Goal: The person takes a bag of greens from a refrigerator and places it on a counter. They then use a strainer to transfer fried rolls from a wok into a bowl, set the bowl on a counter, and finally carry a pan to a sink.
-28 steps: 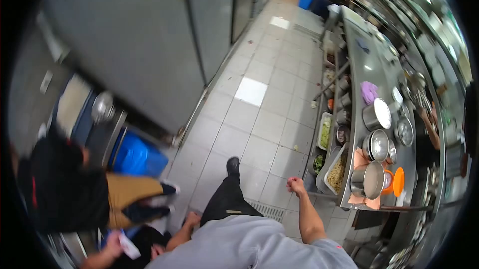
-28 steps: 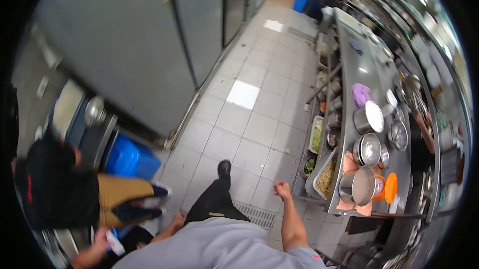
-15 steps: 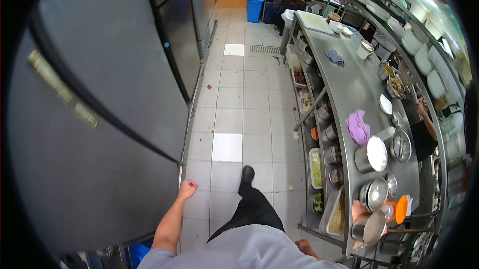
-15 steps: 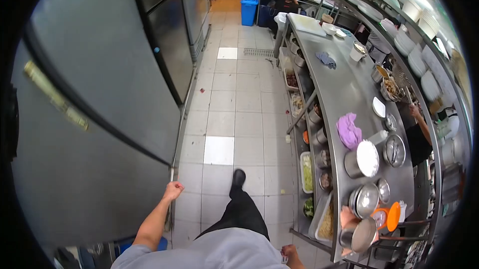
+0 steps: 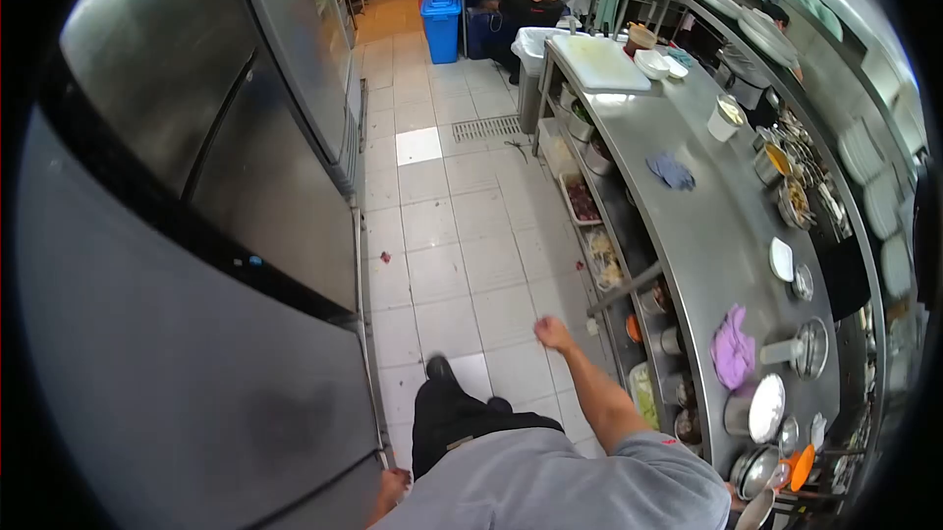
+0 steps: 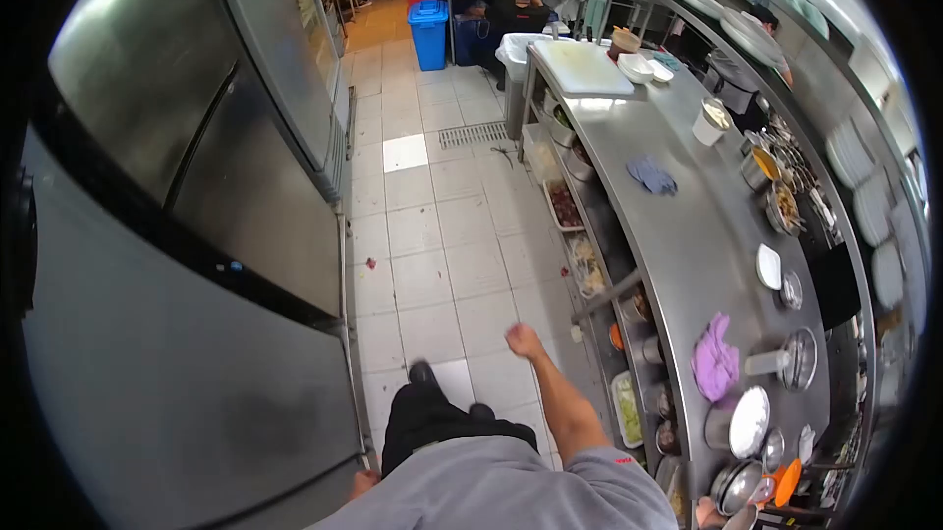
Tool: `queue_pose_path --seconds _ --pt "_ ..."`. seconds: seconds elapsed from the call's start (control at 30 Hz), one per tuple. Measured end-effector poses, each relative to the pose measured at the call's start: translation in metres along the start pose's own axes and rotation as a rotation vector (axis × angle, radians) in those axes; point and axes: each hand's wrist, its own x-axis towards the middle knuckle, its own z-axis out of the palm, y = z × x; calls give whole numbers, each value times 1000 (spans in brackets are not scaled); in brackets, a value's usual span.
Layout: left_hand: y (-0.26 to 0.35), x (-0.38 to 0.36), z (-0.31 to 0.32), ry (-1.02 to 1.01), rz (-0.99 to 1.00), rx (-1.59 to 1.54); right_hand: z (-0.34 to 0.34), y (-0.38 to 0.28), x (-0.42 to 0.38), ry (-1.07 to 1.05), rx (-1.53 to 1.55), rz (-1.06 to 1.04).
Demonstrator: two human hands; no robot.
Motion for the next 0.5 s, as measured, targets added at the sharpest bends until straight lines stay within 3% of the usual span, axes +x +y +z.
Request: queue_pose_path --seconds 0.03,0.1,0.2,0.27,0.37,0.4,0.43,0.47,0.5 --pt "15 11 -1 -12 -13 15 3 -26 63 -74 264 -2" --pt "50 39 -4 -36 -39 67 -21 -115 153 -58 399 -20" --pt "133 115 -25 -70 -37 167 -34 -180 243 -33 343 -64" --pt "203 183 -53 -74 -10 247 -32 -191 271 -57 245 77" --pt "333 307 -89 -43 58 351 23 -111 276 -55 347 213" --pt "385 352 -100 -11 109 384 28 -85 270 -229 41 224" --pt "443 391 -110 32 184 397 49 -52 254 -285 -66 422" --pt "508 420 -117 66 262 389 57 -16 236 -552 -361 200" --pt "577 439 -123 107 438 361 64 -1 226 -983 -728 29"
